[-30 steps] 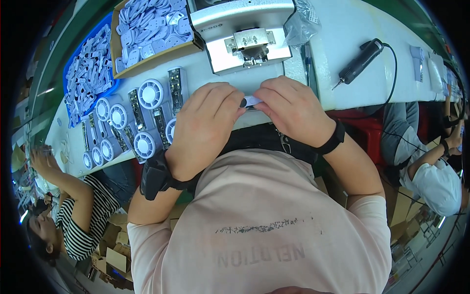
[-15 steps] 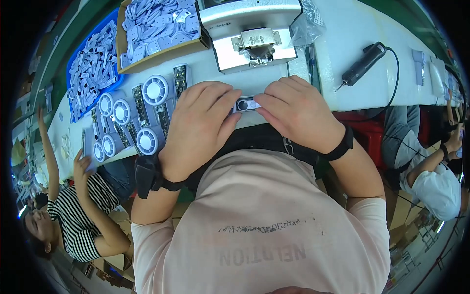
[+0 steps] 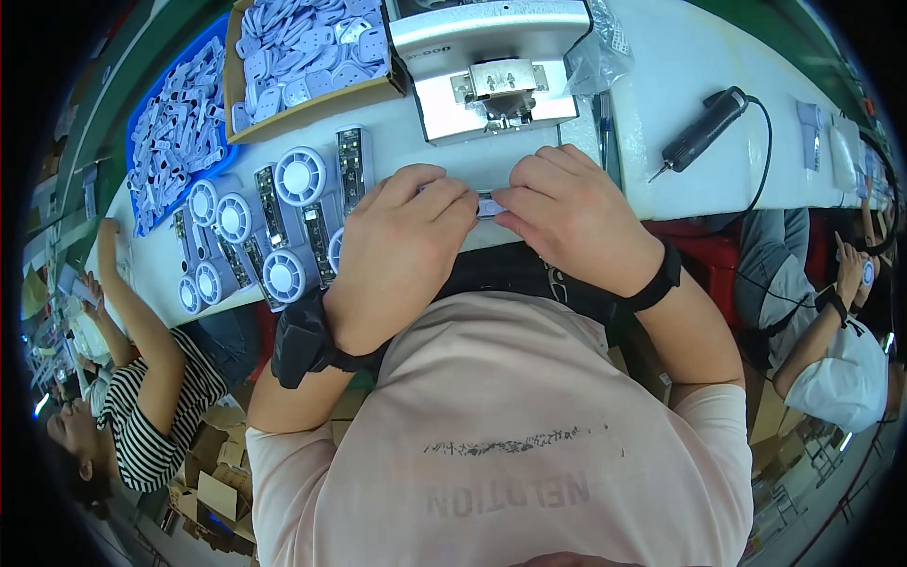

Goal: Use an electric screwdriver to assemble small components at a factory workstation.

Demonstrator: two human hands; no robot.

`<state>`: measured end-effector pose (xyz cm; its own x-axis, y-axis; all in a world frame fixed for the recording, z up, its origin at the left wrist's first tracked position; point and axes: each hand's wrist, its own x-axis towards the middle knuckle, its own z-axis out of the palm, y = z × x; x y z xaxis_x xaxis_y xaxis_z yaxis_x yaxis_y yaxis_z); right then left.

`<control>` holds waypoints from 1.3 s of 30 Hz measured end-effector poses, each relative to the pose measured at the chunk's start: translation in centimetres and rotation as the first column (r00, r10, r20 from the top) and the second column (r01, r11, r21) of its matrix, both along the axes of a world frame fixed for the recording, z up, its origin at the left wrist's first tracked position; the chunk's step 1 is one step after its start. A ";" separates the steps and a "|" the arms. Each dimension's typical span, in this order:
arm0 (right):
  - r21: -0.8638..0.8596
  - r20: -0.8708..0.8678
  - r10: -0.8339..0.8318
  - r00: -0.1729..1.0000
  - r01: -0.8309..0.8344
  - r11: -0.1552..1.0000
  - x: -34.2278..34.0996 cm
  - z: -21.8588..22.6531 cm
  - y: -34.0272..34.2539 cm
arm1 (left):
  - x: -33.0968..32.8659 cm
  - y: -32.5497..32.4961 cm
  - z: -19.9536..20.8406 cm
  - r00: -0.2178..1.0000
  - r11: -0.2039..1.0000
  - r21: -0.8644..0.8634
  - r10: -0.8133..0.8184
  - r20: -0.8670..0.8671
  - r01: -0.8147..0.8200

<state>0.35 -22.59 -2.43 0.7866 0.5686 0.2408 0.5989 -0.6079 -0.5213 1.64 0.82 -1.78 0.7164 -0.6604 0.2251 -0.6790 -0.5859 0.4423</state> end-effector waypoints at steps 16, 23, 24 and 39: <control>0.085 0.030 -0.019 0.999 0.017 0.996 -1.0 -1.1 -0.7 | -0.5 0.0 -0.1 0.998 0.999 0.023 -0.047 0.033 0.047; 0.131 0.071 -0.033 0.997 0.023 0.991 -1.0 -1.6 -0.5 | -0.4 0.0 -0.3 0.988 0.986 0.139 -0.105 0.114 0.089; 0.164 0.076 -0.039 0.996 0.026 0.986 -1.1 -1.7 -0.4 | -0.4 0.0 -0.3 0.988 0.986 0.138 -0.106 0.110 0.091; 0.176 -0.394 -0.001 0.919 0.076 0.981 0.5 -1.8 -1.1 | -1.2 0.0 -0.7 0.995 0.997 0.062 -0.052 0.088 0.046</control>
<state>0.80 -23.64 -4.23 0.8595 0.5111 0.0078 0.3029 -0.4971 -0.8131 0.44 0.85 -2.50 0.6616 -0.7083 0.2462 -0.7429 -0.5746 0.3435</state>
